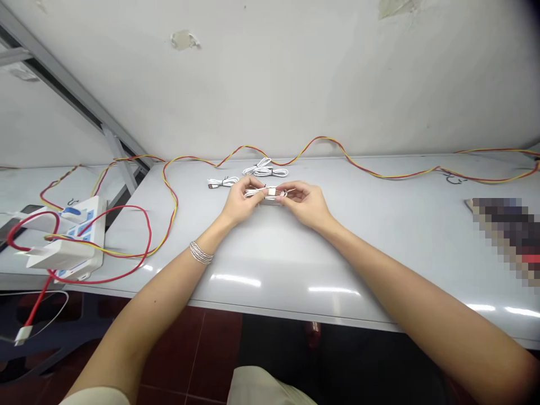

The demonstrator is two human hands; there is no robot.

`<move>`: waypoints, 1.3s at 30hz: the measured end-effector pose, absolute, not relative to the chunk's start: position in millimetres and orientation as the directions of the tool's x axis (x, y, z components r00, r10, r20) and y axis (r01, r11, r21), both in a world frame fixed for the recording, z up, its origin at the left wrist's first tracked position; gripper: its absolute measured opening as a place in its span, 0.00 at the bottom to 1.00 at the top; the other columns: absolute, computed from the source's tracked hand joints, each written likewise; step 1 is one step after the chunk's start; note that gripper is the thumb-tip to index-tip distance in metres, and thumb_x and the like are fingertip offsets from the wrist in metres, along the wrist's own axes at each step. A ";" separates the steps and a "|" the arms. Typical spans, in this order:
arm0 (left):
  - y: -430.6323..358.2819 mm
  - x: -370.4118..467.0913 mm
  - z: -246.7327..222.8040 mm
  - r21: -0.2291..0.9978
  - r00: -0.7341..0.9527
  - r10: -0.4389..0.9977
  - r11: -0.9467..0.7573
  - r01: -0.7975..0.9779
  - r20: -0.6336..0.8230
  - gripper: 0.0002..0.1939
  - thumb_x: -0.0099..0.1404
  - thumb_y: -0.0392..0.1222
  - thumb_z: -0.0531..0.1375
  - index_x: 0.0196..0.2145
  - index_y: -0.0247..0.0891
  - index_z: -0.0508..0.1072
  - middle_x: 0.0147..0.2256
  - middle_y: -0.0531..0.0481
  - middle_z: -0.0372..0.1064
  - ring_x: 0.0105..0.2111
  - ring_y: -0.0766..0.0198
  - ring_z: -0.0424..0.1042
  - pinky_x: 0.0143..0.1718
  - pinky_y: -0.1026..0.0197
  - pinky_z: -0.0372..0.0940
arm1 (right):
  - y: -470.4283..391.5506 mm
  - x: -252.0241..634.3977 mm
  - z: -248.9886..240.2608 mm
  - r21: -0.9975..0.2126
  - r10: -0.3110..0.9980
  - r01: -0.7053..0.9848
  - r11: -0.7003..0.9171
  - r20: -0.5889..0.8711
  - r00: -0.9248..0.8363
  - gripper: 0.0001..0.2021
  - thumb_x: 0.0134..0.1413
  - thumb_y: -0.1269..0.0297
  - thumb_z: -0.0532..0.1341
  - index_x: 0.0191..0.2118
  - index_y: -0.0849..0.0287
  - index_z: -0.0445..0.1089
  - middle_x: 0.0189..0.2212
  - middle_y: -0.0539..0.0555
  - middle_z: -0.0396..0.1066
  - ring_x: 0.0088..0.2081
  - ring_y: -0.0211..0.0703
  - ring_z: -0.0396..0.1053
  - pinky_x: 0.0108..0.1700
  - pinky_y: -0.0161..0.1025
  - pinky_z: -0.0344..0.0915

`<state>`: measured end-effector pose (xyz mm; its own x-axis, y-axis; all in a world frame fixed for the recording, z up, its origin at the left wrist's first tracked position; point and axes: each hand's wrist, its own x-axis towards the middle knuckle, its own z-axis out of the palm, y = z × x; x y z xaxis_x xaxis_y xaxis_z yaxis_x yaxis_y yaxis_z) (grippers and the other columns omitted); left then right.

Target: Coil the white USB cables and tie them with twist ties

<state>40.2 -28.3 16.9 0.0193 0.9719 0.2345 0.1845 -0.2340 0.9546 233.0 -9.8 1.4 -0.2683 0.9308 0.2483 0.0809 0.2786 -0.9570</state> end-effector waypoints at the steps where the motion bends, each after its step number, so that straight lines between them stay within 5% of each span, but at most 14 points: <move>1: -29.1 41.5 16.9 0.958 0.024 0.975 -0.223 0.181 0.223 0.12 0.59 0.45 0.68 0.31 0.37 0.70 0.31 0.51 0.67 0.27 0.67 0.69 0.28 0.62 0.66 | -10.8 233.0 1.5 -0.930 0.919 0.133 0.343 0.303 -0.251 0.09 0.48 0.61 0.70 0.38 0.55 0.78 0.41 0.54 0.76 0.39 0.44 0.74 0.45 0.46 0.74; 5: -30.7 44.7 17.2 0.961 0.039 0.976 -0.217 0.170 0.213 0.13 0.57 0.45 0.69 0.32 0.37 0.70 0.33 0.51 0.68 0.26 0.69 0.69 0.27 0.63 0.66 | -13.9 232.6 3.5 -0.822 0.869 0.291 0.490 0.434 -0.238 0.03 0.50 0.66 0.67 0.33 0.56 0.75 0.39 0.55 0.73 0.41 0.45 0.72 0.44 0.44 0.72; 17: -30.9 47.4 19.2 0.996 0.008 0.998 -0.070 0.053 0.070 0.06 0.59 0.36 0.65 0.31 0.35 0.71 0.30 0.52 0.69 0.25 0.69 0.69 0.29 0.62 0.65 | -13.6 232.6 0.9 -0.778 0.836 0.313 0.545 0.480 -0.266 0.02 0.57 0.67 0.61 0.36 0.57 0.71 0.36 0.55 0.75 0.38 0.45 0.73 0.45 0.45 0.71; 32: -29.4 48.0 17.6 0.995 -0.050 0.998 -0.040 0.093 0.044 0.07 0.58 0.39 0.67 0.30 0.35 0.72 0.26 0.53 0.70 0.23 0.69 0.68 0.28 0.62 0.64 | -14.6 233.6 0.8 -0.770 0.833 0.329 0.547 0.458 -0.312 0.04 0.59 0.68 0.57 0.37 0.56 0.68 0.37 0.57 0.76 0.39 0.49 0.75 0.46 0.48 0.72; 39: -25.7 45.5 14.8 1.000 -0.031 0.999 -0.008 -0.021 0.008 0.06 0.56 0.36 0.66 0.29 0.35 0.72 0.27 0.53 0.69 0.24 0.69 0.68 0.28 0.63 0.64 | -14.9 233.1 2.7 -0.790 0.850 0.336 0.512 0.410 -0.330 0.02 0.58 0.69 0.58 0.36 0.56 0.68 0.37 0.56 0.76 0.40 0.49 0.76 0.47 0.47 0.73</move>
<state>45.5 -25.7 14.8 -0.0309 0.9995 0.0076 -0.0208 -0.0082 0.9998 233.1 -14.9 2.7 -0.3304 0.8500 0.4104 0.3359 0.5122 -0.7905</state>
